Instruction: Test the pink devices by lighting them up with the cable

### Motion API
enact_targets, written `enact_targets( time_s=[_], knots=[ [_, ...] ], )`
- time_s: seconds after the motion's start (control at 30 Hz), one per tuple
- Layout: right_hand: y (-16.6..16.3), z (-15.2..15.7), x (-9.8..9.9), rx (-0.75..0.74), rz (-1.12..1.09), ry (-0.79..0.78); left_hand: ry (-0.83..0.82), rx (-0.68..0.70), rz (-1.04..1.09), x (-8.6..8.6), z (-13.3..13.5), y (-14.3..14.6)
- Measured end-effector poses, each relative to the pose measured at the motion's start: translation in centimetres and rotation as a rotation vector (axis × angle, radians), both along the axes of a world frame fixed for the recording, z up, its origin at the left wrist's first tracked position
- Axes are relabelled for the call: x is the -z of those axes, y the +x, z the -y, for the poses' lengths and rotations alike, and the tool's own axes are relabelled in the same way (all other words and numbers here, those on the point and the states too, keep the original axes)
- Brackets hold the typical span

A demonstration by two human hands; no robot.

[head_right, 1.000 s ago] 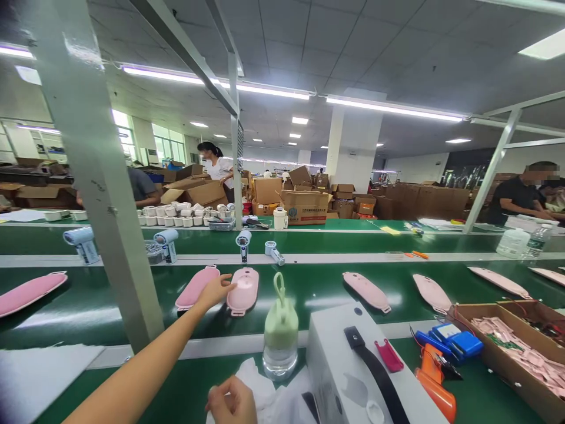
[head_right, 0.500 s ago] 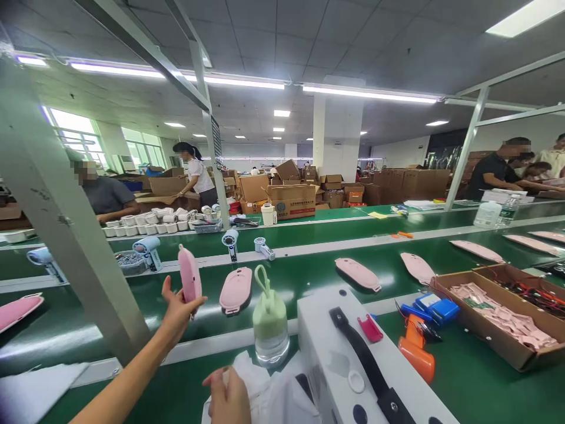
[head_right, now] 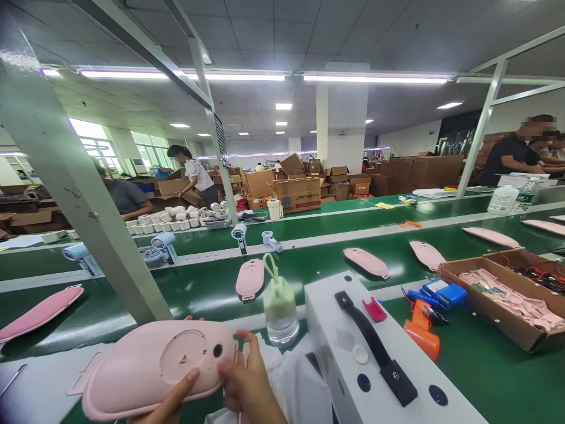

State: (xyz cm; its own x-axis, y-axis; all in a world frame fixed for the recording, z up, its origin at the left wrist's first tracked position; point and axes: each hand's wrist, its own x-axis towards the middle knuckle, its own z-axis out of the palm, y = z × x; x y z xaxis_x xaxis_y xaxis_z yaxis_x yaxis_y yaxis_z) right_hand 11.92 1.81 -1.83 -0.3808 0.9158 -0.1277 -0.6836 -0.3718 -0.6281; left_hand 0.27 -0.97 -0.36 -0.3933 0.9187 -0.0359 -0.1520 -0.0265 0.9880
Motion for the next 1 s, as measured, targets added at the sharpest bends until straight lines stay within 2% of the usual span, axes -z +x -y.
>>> enact_targets(
  time_s=[0.13, 0.27, 0.33, 0.43, 0.53, 0.63, 0.7, 0.77, 0.83, 1.0],
  knots=[
    [0.1, 0.1, -0.3, 0.070, 0.029, -0.005, 0.036, -0.079, 0.091, -0.3, 0.1, -0.7],
    [-0.1, -0.1, 0.0, 0.212, 0.060, 0.074, 0.033, -0.150, 0.302, -2.5, -0.5, -3.2],
    [-0.4, -0.1, 0.2, 0.293, 0.107, 0.141, -0.033, -0.143, 0.279, -3.6, -1.0, -5.1],
    [-0.9, 0.0, 0.6, 0.360, 0.202, 0.222, -0.163, -0.001, 0.195, -4.0, -1.9, -7.9],
    [-1.0, 0.2, 0.7, 0.379, 0.247, 0.250, -0.236, 0.187, 0.159, -3.2, -2.4, -10.2],
    [-0.6, 0.0, 0.8, 0.379, 0.232, 0.279, -0.253, 0.420, -0.074, -2.6, -2.2, -10.9],
    [-0.2, -0.3, 1.0, 0.362, 0.229, 0.302, -0.238, 0.585, -0.300, -2.5, -1.9, -10.3],
    [0.3, -0.7, 1.2, 0.325, 0.250, 0.318, -0.247, 0.722, -0.422, -2.6, -1.5, -8.9],
    [0.8, -1.0, 1.5, 0.296, 0.284, 0.317, -0.277, 0.783, -0.414, -2.8, -1.2, -7.4],
    [1.3, -1.1, 1.7, 0.314, 0.349, 0.296, -0.282, 0.813, -0.279, -2.7, -0.9, -5.2]
  ],
)
